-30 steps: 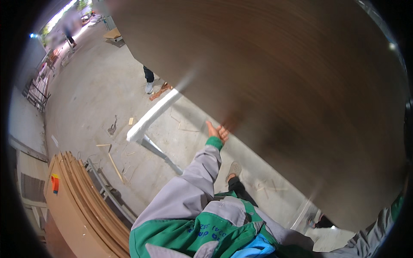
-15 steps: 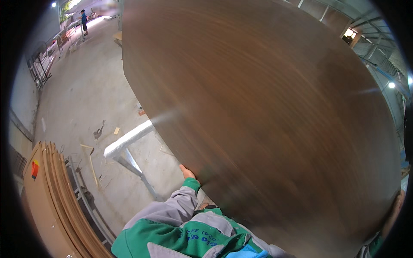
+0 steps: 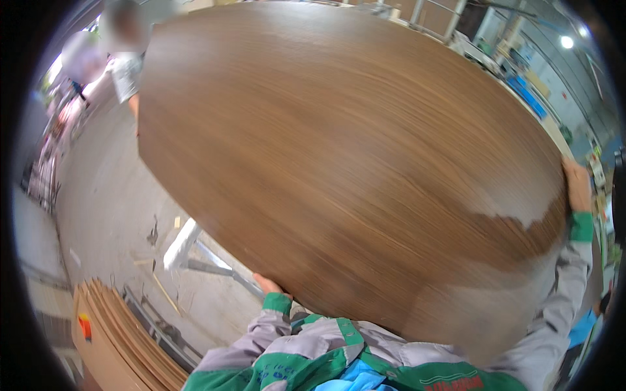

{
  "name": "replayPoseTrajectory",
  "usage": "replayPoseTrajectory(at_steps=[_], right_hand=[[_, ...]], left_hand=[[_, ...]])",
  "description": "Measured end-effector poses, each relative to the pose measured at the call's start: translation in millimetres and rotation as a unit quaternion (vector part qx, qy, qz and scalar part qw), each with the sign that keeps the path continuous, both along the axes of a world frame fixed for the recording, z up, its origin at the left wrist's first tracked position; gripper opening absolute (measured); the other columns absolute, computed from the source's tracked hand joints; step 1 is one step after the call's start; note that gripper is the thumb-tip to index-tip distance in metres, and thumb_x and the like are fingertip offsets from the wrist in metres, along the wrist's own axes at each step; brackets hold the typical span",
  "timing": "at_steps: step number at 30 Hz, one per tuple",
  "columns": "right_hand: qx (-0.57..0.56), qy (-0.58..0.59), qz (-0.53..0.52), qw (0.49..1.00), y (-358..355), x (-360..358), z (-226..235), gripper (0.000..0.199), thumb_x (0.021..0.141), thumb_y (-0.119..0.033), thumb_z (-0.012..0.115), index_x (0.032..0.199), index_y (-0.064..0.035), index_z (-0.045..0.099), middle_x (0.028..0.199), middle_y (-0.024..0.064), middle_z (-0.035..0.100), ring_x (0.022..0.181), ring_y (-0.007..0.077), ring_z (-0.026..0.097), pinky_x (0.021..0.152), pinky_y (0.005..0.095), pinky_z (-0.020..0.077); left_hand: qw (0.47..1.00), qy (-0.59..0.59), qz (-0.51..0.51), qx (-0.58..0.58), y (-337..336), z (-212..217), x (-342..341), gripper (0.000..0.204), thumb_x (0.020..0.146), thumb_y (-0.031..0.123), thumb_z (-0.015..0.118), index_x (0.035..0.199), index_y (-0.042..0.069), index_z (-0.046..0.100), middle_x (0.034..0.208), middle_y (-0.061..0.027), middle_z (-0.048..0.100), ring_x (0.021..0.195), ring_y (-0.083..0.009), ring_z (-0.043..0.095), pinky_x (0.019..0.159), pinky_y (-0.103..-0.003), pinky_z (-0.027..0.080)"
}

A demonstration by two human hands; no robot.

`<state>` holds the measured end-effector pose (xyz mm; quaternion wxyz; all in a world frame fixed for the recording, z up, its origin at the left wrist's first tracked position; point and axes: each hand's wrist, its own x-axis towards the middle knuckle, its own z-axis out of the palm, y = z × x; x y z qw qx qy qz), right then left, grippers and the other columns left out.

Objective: The person lifts and positions a large wooden tabletop with assistance, then uses a utility knife to trim and smooth the edges of the board. The person repeatedly scrapes along the edge to remove excess material and refine the finish.

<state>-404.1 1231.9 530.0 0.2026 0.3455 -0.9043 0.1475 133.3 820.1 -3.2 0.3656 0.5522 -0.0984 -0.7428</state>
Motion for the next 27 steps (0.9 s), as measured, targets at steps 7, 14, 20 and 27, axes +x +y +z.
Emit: replayPoseTrajectory(at_steps=[7, 14, 20, 27], right_hand=[[0.134, -0.100, -0.187, 0.968, -78.5, -71.3, -82.8, 0.089, 0.101, -0.077, 0.027, 0.127, -0.0045, 0.072, 0.127, 0.0280, 0.069, 0.122, 0.0450, 0.063, 0.108, 0.0485, 0.0427], [0.192, -0.214, -0.231, 0.930, -123.7, -166.3, -215.2, 0.099, 0.095, -0.085, 0.027, 0.132, -0.0035, 0.070, 0.136, 0.0279, 0.064, 0.132, 0.0443, 0.057, 0.113, 0.0497, 0.0398], [0.185, -0.269, -0.207, 0.922, -135.4, -198.9, -305.6, 0.107, 0.094, -0.086, 0.027, 0.131, 0.0056, 0.067, 0.137, 0.0331, 0.061, 0.134, 0.0455, 0.055, 0.113, 0.0508, 0.0390], [0.229, -0.288, -0.200, 0.908, -156.1, -235.4, -422.2, 0.113, 0.092, -0.089, 0.027, 0.130, 0.0098, 0.067, 0.136, 0.0353, 0.060, 0.133, 0.0459, 0.057, 0.113, 0.0511, 0.0400]], left_hand=[[0.998, 0.047, -0.027, -0.039, 1.9, -5.3, 3.7, 0.096, 0.098, 0.083, 0.023, 0.163, 0.013, 0.034, 0.167, -0.0106, 0.036, 0.150, -0.0343, 0.036, 0.123, -0.050, 0.029], [0.996, -0.056, -0.004, -0.070, 15.0, 9.1, -12.2, 0.096, 0.100, 0.081, 0.029, 0.161, 0.006, 0.036, 0.162, -0.0123, 0.042, 0.143, -0.0328, 0.044, 0.120, -0.043, 0.035], [0.977, -0.182, -0.006, -0.108, 19.2, 25.1, -34.6, 0.098, 0.100, 0.078, 0.042, 0.150, -0.006, 0.048, 0.149, -0.0160, 0.056, 0.131, -0.0286, 0.055, 0.112, -0.039, 0.043], [0.945, -0.316, -0.052, -0.061, 14.4, 15.4, -24.9, 0.101, 0.095, 0.080, 0.050, 0.137, -0.011, 0.060, 0.136, -0.0194, 0.066, 0.122, -0.0309, 0.063, 0.106, -0.039, 0.048]])
